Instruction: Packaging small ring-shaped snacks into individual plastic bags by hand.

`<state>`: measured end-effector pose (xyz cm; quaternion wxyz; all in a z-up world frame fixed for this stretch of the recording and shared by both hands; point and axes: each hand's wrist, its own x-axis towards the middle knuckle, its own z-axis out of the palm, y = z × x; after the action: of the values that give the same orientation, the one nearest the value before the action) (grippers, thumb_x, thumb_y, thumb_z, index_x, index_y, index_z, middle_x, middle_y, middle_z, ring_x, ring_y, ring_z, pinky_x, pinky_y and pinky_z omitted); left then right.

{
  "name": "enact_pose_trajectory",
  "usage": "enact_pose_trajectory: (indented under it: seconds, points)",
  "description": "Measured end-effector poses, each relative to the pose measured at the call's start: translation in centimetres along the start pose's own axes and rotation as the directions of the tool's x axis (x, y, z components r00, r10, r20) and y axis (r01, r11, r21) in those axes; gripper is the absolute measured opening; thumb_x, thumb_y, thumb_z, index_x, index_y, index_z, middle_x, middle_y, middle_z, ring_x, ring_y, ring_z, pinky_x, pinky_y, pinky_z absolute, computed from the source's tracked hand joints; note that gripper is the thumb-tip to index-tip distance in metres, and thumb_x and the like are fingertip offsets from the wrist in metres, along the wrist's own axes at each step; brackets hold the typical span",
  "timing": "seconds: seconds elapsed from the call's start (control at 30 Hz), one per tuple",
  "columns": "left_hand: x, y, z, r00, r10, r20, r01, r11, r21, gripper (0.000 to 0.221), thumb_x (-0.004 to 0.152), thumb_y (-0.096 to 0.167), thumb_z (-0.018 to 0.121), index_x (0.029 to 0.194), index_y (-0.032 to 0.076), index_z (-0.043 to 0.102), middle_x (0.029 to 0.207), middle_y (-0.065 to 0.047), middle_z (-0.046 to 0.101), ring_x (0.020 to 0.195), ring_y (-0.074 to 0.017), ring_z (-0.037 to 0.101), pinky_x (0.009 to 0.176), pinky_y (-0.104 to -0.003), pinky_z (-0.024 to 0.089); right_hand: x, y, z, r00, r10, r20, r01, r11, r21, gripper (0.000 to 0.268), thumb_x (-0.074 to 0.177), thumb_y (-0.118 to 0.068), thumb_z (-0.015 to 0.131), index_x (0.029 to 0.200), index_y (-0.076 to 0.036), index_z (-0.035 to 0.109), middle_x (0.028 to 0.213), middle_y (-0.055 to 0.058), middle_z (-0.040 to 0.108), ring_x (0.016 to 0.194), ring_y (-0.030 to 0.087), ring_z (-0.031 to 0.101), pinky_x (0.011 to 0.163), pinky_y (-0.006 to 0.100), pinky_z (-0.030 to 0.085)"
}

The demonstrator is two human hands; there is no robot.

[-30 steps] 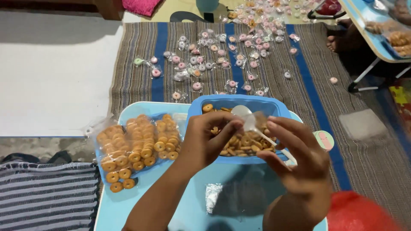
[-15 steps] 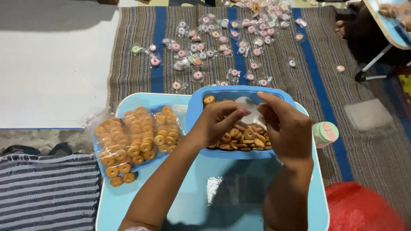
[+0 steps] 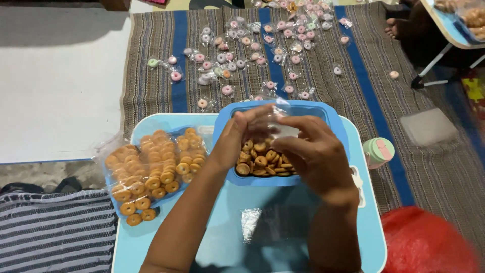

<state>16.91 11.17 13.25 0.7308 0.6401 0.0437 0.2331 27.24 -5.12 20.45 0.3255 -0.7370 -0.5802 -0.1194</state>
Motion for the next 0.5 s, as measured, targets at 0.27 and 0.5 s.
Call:
enact_pose_trajectory:
  seconds: [0.27, 0.5]
  points:
    - [-0.2, 0.2, 0.2, 0.991, 0.015, -0.133, -0.046, 0.971, -0.236, 0.033, 0.106, 0.019, 0.055, 0.125, -0.003, 0.069, 0.112, -0.027, 0.075, 0.098, -0.0339, 0.076, 0.093, -0.046, 0.059, 0.4, 0.7, 0.8, 0.984, -0.118, 0.133, 0.120, 0.993, -0.006, 0.010, 0.089, -0.014, 0.074, 0.090, -0.023, 0.078, 0.148, 0.015, 0.054, 0.127, 0.048, 0.056, 0.099, 0.057, 0.048]
    - [0.2, -0.1, -0.3, 0.998, -0.058, -0.036, 0.053, 0.991, -0.126, 0.037, 0.099, 0.042, 0.062, 0.106, 0.008, 0.074, 0.092, -0.002, 0.074, 0.082, -0.0122, 0.071, 0.073, -0.024, 0.058, 0.1, 1.4, -0.7, 0.985, -0.104, 0.140, 0.097, 0.994, 0.059, 0.031, 0.101, -0.026, 0.065, 0.129, -0.014, 0.070, 0.156, 0.028, 0.044, 0.142, 0.042, 0.052, 0.112, 0.045, 0.048]
